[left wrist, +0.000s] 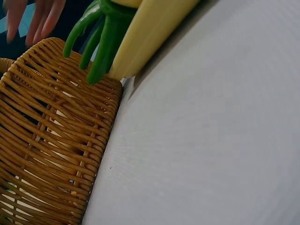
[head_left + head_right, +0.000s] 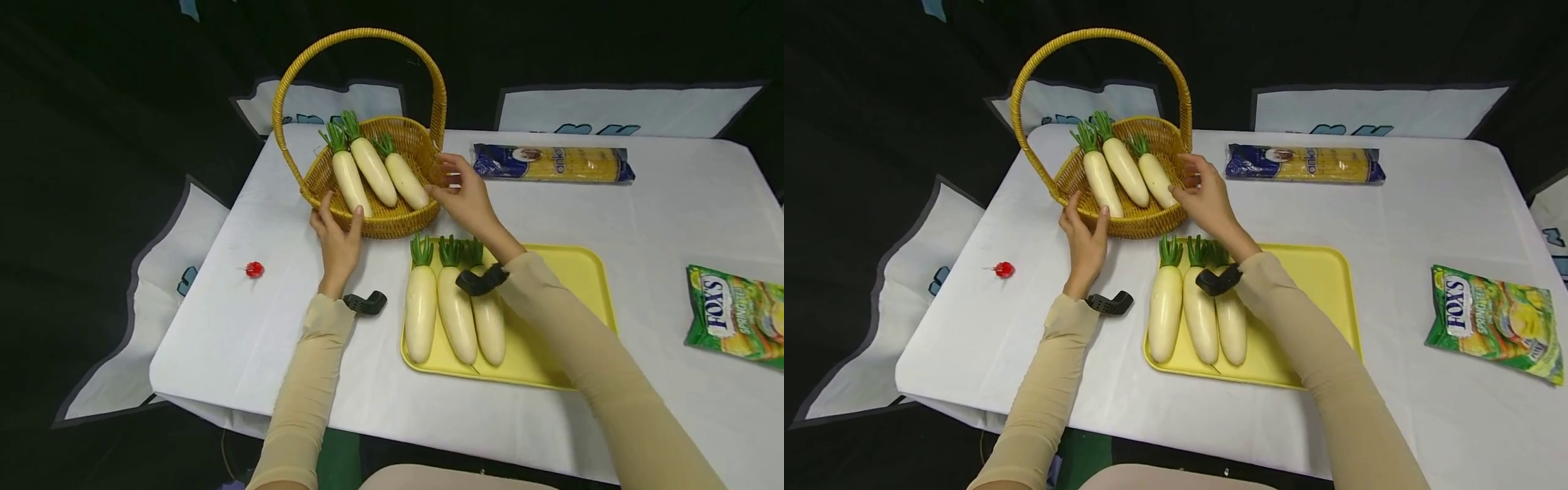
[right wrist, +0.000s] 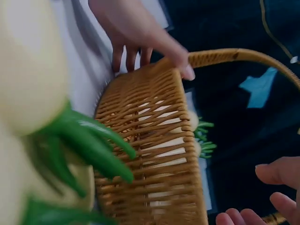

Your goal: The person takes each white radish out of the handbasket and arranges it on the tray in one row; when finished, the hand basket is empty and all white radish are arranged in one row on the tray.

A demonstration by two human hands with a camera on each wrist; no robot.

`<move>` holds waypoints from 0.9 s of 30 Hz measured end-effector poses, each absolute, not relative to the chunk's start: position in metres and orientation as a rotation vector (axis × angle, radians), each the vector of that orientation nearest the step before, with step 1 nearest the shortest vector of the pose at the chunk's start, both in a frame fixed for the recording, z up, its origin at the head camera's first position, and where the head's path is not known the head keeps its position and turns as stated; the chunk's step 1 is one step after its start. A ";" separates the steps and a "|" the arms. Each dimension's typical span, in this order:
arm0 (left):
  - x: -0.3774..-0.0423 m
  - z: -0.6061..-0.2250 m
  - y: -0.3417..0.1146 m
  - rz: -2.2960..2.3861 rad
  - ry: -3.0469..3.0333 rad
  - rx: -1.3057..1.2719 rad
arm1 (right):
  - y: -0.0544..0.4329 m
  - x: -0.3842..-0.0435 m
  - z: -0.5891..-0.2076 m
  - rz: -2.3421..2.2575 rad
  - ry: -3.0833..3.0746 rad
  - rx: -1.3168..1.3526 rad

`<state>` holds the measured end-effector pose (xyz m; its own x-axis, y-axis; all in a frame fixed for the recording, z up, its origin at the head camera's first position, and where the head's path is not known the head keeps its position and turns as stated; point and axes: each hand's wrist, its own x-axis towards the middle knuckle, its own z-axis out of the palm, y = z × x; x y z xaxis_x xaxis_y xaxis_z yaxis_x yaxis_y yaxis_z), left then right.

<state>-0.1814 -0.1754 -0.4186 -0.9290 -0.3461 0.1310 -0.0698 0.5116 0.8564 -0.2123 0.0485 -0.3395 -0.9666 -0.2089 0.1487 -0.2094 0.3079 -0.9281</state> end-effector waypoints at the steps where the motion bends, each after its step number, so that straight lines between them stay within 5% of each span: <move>1: -0.181 -0.419 -0.175 -1.382 -2.472 0.349 | 0.042 -0.219 -0.340 1.774 -2.566 0.411; 13: -0.178 -0.417 -0.177 -1.388 -2.468 0.351 | 0.001 -0.269 -0.342 1.571 -2.908 0.413; 27: -0.179 -0.418 -0.177 -1.372 -2.463 0.352 | -0.003 -0.283 -0.339 1.467 -3.208 0.298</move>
<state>-0.1791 -0.1768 -0.4182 -0.9253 -0.3527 0.1394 -0.0673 0.5144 0.8549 -0.2830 -0.0032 -0.3392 -0.9080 -0.3075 -0.2845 0.0142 0.6562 -0.7545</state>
